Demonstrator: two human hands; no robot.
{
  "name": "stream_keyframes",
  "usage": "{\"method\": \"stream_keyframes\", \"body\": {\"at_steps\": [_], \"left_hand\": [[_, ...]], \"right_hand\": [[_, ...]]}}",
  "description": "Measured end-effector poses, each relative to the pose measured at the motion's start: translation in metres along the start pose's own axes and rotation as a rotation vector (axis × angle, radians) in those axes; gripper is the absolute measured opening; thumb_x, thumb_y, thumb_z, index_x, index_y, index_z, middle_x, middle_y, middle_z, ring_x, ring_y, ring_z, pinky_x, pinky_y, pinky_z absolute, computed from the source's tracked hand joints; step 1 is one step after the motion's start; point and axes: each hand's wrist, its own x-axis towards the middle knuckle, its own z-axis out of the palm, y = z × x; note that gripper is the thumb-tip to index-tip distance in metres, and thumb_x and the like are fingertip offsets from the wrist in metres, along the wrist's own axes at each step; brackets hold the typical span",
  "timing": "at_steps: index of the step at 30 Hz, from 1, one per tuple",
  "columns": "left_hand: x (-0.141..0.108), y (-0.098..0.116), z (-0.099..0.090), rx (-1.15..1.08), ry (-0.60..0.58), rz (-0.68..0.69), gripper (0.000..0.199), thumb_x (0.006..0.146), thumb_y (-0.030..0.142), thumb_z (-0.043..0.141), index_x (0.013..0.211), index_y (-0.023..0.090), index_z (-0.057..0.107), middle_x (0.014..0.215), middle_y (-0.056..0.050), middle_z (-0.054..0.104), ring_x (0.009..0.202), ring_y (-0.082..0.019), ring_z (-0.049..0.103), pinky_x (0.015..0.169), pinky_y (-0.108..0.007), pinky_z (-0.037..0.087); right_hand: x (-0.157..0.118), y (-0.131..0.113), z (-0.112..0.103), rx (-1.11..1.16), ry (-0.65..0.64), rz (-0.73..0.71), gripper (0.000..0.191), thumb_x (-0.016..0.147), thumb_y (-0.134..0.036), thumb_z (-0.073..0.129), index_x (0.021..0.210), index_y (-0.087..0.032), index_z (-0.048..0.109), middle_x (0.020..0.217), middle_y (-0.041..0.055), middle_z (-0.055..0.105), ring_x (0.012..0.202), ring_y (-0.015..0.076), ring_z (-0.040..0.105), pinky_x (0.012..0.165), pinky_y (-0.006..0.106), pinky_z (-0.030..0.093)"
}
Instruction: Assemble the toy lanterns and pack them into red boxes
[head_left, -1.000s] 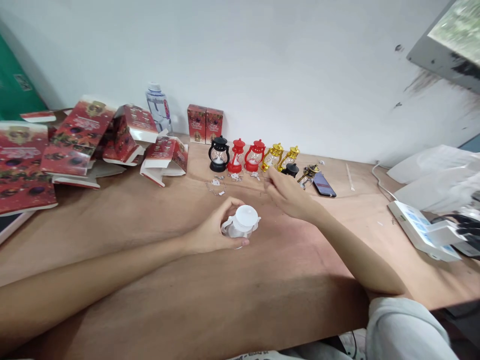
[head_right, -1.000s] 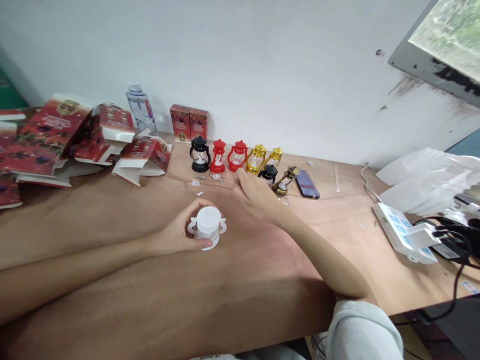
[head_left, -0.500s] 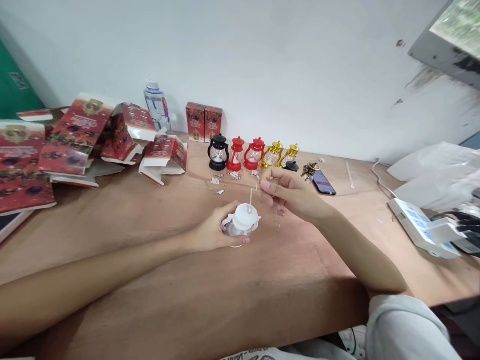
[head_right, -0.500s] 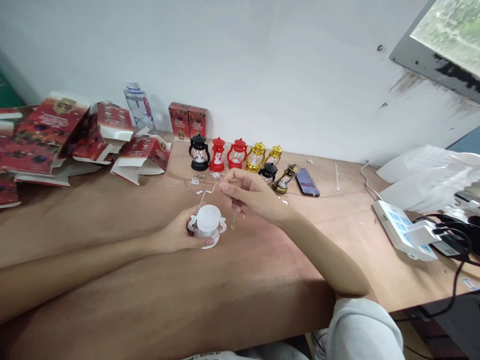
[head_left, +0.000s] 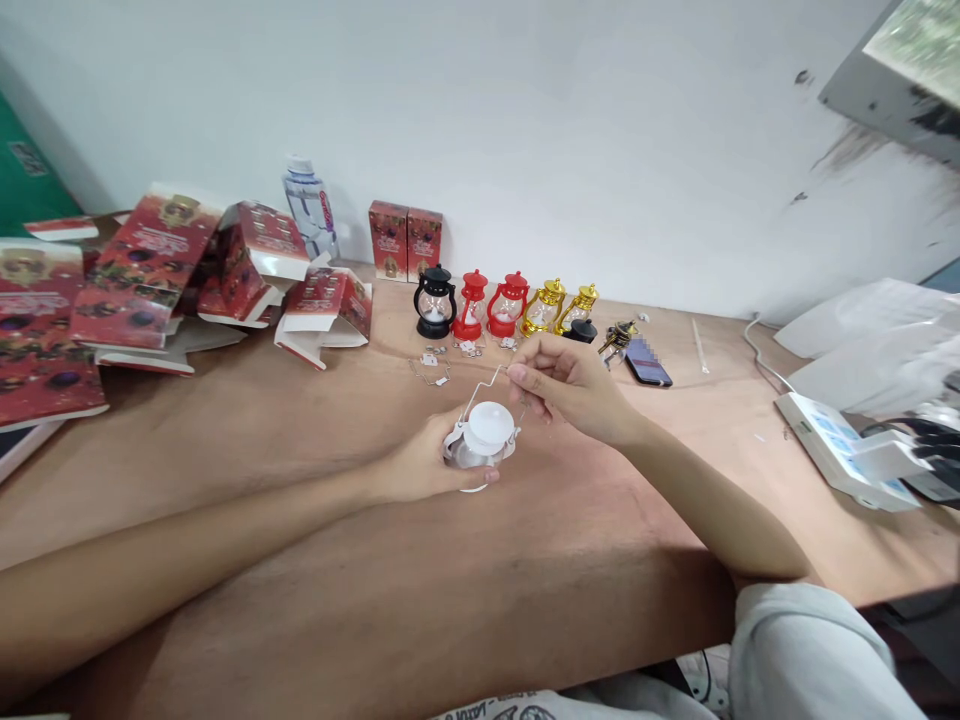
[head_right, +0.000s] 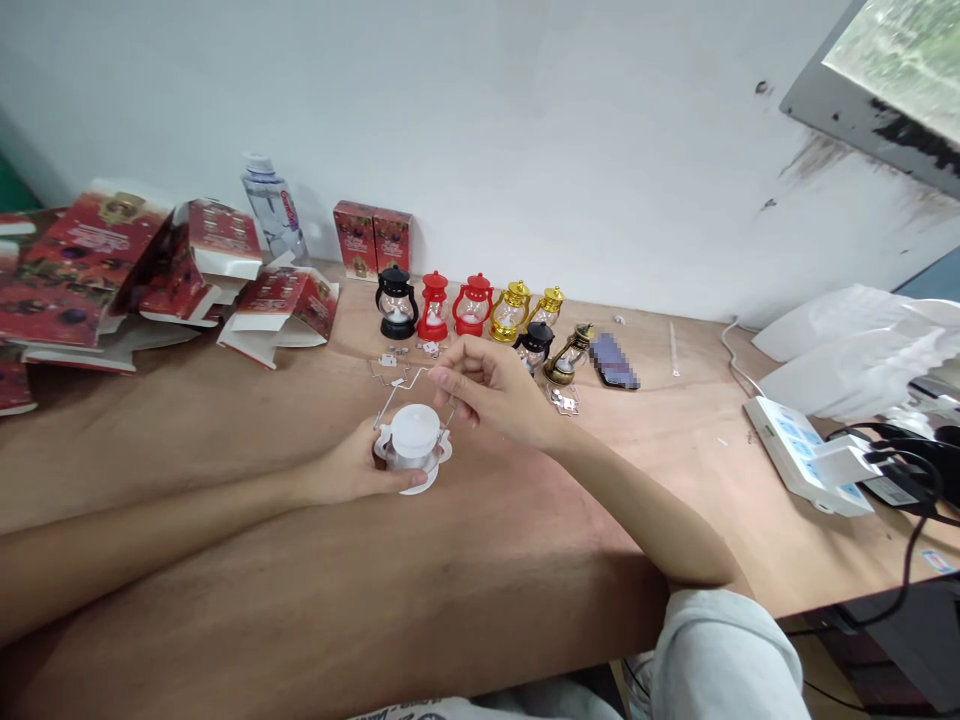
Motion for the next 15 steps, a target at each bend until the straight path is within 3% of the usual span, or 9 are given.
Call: {"method": "stream_keyframes", "body": {"at_steps": [15], "left_hand": [[0.0001,-0.0006,0.0004,0.035,-0.018,-0.014,0.034,0.073,0.033,0.071,0.097,0.012,0.057,0.09,-0.006,0.067,0.078,-0.016,0.06,0.073,-0.027,0.05]], "right_hand": [[-0.0005,-0.0022,-0.0004,0.04,-0.045,0.047,0.03,0.083,-0.04,0.07,0.078,-0.016,0.054,0.057,-0.0065,0.059,0.037,0.0007,0.044,0.033,0.013,0.033]]}}
